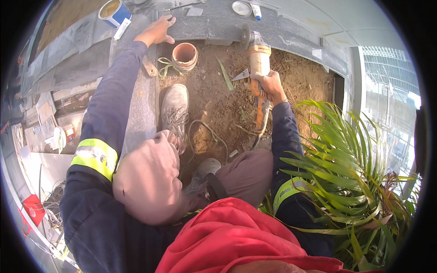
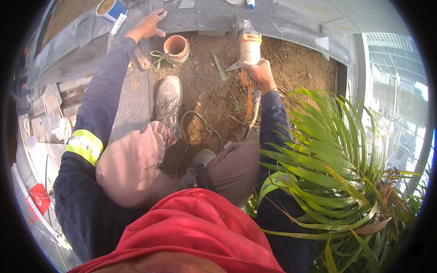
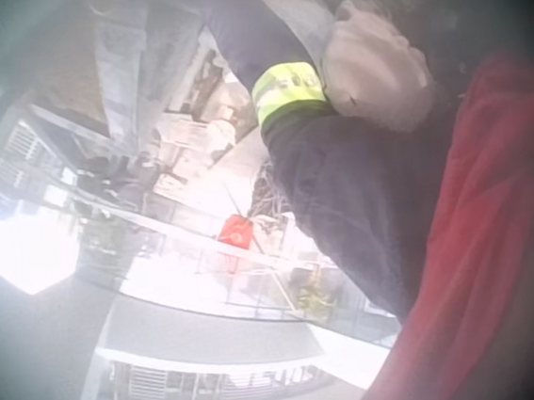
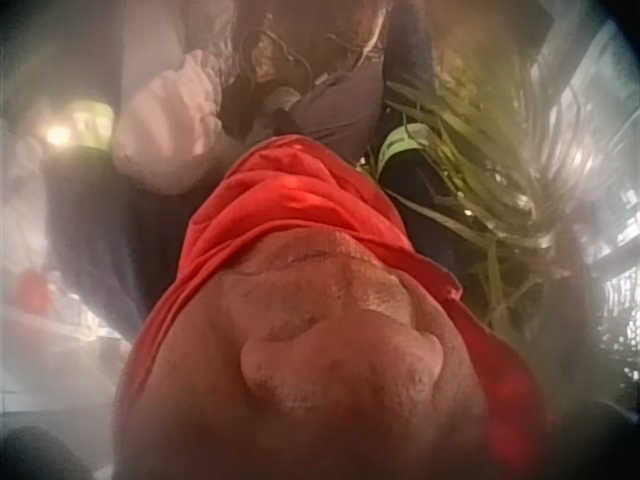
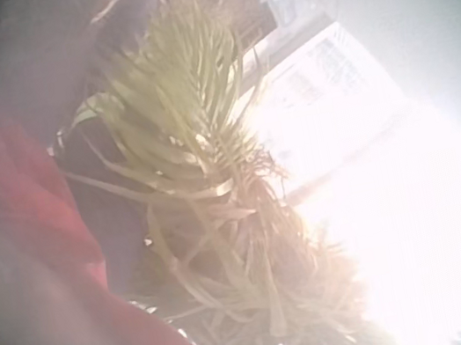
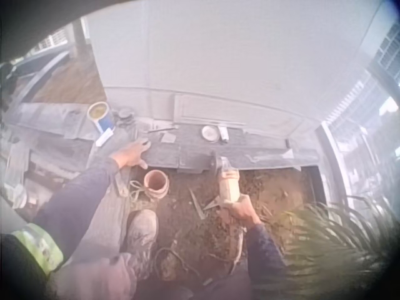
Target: The person uses an angle grinder to cut a stone tile on a tiled surface. They hold the tile with one hand and guide the grinder with the other, creating a cut line and generating dust. The person repositions the tile and continues cutting along a marked line.
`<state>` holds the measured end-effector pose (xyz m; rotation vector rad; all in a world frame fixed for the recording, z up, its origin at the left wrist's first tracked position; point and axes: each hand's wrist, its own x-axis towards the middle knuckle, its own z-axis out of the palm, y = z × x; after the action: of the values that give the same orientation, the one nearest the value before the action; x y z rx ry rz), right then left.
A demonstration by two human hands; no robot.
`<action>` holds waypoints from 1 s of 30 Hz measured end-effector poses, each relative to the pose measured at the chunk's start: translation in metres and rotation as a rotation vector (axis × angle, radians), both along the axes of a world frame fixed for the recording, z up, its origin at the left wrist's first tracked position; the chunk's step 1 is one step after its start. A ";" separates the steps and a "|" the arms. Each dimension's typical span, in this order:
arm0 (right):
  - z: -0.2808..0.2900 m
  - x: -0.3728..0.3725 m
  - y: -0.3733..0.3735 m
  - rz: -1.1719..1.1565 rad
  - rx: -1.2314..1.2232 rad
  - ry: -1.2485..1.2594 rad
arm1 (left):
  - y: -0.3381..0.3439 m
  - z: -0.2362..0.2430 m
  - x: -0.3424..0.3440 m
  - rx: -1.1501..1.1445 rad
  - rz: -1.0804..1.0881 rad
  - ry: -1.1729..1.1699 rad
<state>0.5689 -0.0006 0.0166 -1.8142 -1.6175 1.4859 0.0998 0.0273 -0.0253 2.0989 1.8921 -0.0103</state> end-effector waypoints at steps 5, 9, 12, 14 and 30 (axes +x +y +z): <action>0.011 -0.002 -0.007 -0.011 0.019 0.070 | 0.000 -0.004 -0.004 0.012 -0.012 0.023; 0.014 0.005 -0.009 -0.015 0.015 0.067 | 0.001 -0.005 -0.002 -0.030 0.000 -0.006; 0.023 0.004 -0.016 -0.039 -0.023 0.123 | 0.002 -0.005 -0.005 -0.025 -0.004 0.022; 0.028 0.003 -0.017 -0.049 -0.025 0.169 | 0.001 -0.007 -0.007 -0.016 -0.001 0.020; 0.066 0.024 -0.005 -0.360 0.113 0.242 | -0.011 -0.003 -0.006 0.073 -0.012 -0.111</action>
<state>0.5930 -0.0058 0.0827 -1.6796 -1.1636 1.3590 0.0943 0.0160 -0.0284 2.1116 1.8411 0.1712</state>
